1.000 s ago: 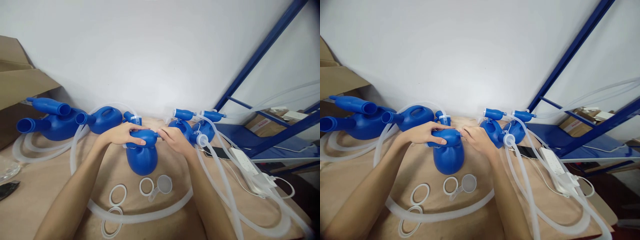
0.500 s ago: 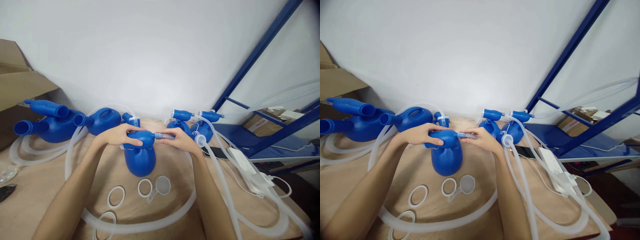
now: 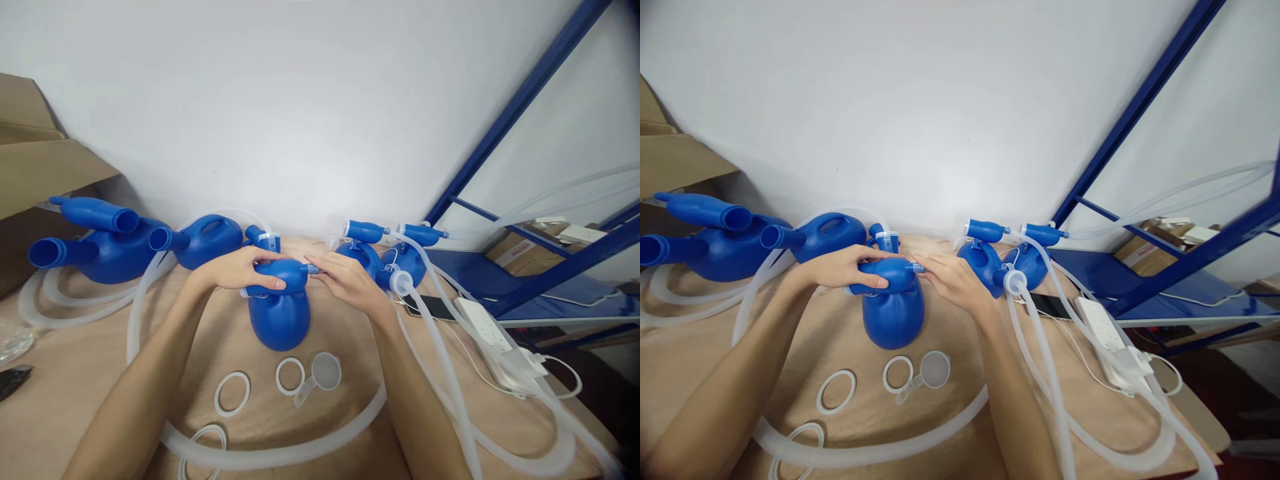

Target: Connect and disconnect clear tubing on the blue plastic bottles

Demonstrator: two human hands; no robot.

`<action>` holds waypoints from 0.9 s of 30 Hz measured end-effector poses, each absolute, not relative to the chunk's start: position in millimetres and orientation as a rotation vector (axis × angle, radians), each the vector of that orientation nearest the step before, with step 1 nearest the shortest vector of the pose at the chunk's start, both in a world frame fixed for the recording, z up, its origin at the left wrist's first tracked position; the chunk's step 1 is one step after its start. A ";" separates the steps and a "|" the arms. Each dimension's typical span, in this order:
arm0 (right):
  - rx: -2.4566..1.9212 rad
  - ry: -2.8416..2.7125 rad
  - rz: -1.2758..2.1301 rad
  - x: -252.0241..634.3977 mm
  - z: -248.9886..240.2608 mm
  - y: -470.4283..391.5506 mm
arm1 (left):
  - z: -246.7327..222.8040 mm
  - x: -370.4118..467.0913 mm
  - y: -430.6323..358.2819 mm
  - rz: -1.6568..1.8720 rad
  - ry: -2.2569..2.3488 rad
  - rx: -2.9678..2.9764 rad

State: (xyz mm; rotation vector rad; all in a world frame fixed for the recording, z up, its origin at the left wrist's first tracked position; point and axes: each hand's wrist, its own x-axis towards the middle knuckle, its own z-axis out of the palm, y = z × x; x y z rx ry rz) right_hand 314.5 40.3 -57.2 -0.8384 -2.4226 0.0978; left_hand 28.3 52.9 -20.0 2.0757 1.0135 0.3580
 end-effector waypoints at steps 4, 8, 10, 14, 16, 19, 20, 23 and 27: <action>-0.888 -2.439 -0.006 309.3 -54.4 34.8 | -20.6 26.6 53.1 0.355 1.028 2.071; -0.959 -2.344 0.162 309.0 -49.7 30.2 | -21.7 25.7 53.3 0.357 1.030 2.101; -0.983 -2.257 0.330 311.0 -48.3 29.8 | -21.6 25.4 53.4 0.360 1.026 2.098; -1.014 -2.085 0.660 316.6 -47.3 32.5 | -20.1 24.9 53.6 0.353 1.030 2.081; -1.009 -2.054 0.738 319.3 -47.0 34.9 | -19.4 24.6 53.6 0.337 1.044 2.072; -0.976 -2.057 0.770 323.0 -48.0 39.1 | -19.4 24.0 53.8 0.332 1.056 2.068; -0.973 -2.057 0.781 324.1 -48.8 40.4 | -19.7 23.9 53.9 0.336 1.056 2.067; -0.961 -2.040 0.831 326.3 -52.7 43.7 | -20.7 23.6 54.2 0.341 1.049 2.058; -0.909 -1.989 0.838 324.7 -57.7 46.1 | -21.6 23.3 54.7 0.348 1.047 2.049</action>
